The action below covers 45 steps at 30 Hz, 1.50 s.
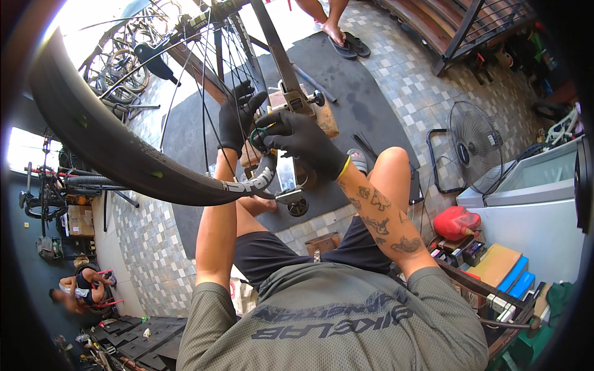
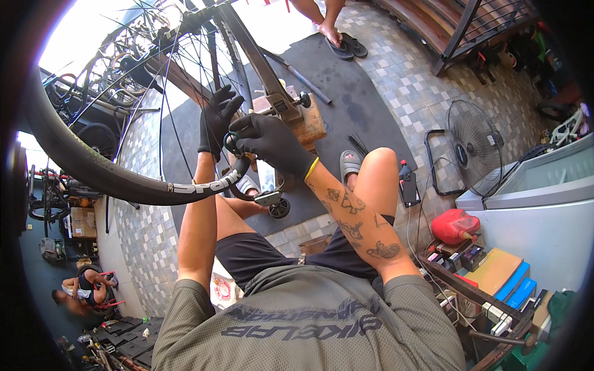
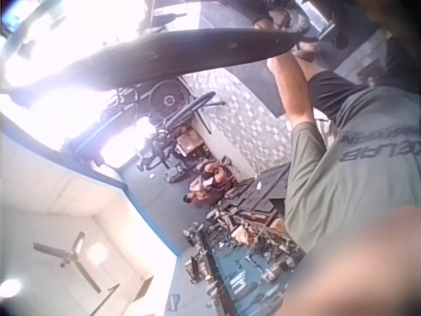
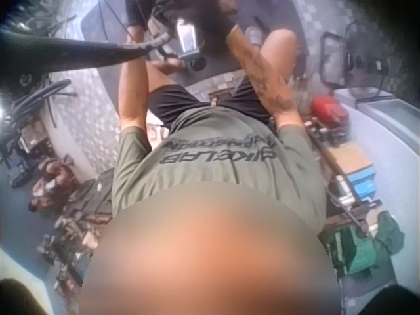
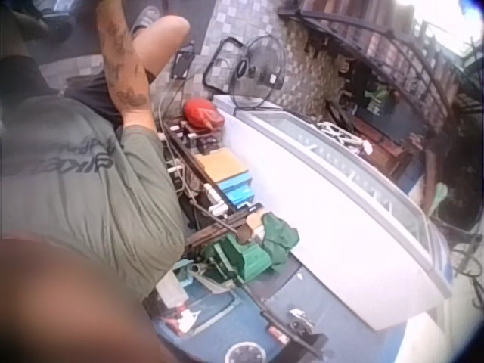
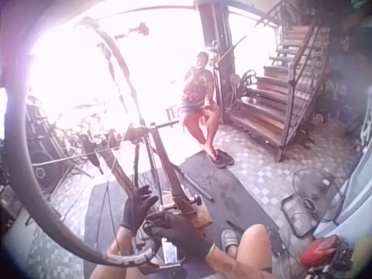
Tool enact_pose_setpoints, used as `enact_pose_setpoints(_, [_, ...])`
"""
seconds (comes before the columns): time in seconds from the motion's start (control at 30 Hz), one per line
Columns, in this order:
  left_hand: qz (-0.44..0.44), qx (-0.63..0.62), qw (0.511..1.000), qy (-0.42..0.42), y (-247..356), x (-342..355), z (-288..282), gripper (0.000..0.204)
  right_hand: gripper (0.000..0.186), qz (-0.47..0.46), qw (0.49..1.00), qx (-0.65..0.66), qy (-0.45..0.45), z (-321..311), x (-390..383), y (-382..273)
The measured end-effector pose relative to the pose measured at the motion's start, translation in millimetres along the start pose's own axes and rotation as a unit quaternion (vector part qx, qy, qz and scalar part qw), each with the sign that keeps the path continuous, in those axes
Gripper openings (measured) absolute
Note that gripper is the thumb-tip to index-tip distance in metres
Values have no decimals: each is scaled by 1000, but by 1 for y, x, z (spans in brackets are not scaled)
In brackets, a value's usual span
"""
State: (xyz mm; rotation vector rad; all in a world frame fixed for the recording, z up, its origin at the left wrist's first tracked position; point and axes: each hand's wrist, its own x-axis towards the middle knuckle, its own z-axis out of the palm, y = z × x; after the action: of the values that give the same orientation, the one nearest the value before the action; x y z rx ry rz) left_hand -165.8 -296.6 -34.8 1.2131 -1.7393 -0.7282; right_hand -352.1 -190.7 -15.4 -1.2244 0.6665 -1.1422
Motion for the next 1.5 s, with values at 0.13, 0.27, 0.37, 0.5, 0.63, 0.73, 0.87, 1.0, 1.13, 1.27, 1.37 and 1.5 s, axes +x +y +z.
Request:
enact_pose_setpoints(0.13, [-31, -82, 993, 78, 12, -26, -12, 34, 41, 63, 989, 109, -83, -7, 16, 5])
enact_pose_setpoints(0.27, [-57, -138, 988, 38, 31, -68, -36, 22, 39, 77, 981, 145, -101, -9, 23, 17])
enact_pose_setpoints(0.37, [-47, -149, 985, -74, 44, -80, -43, 30, 37, 89, 984, 124, -89, -11, 25, 25])
enact_pose_setpoints(0.5, [-40, -104, 977, -180, 55, -72, -56, 42, 38, 87, 991, 68, -77, -15, 25, 26])
enact_pose_setpoints(0.63, [-56, -111, 966, -225, 49, -66, -56, 45, 56, 80, 993, 58, -65, -14, 21, 22])
enact_pose_setpoints(0.73, [-77, -161, 956, -232, 44, -65, -51, 38, 71, 78, 990, 77, -91, -13, 20, 16])
enact_pose_setpoints(0.87, [-75, -119, 975, -172, 53, -65, -44, 23, 74, 63, 983, 46, -163, -20, 17, 1])
enact_pose_setpoints(1.0, [-39, -9, 994, -103, 77, -70, -31, 30, 69, 74, 987, 5, -146, -19, 17, -4])
enact_pose_setpoints(1.13, [-76, -39, 989, -124, 90, -68, -36, 23, 63, 58, 982, 54, -169, -18, 23, 5])
enact_pose_setpoints(1.27, [-114, -129, 944, -283, 83, -56, -61, 31, 62, 50, 975, 125, -177, -18, 27, 19])
enact_pose_setpoints(1.37, [-61, -140, 947, -284, 75, -50, -59, 25, 64, 82, 980, 104, -151, -19, 26, 22])
enact_pose_setpoints(1.5, [-26, -15, 981, -193, 71, -50, -45, 29, 64, 58, 990, 71, -110, -23, 18, 19])
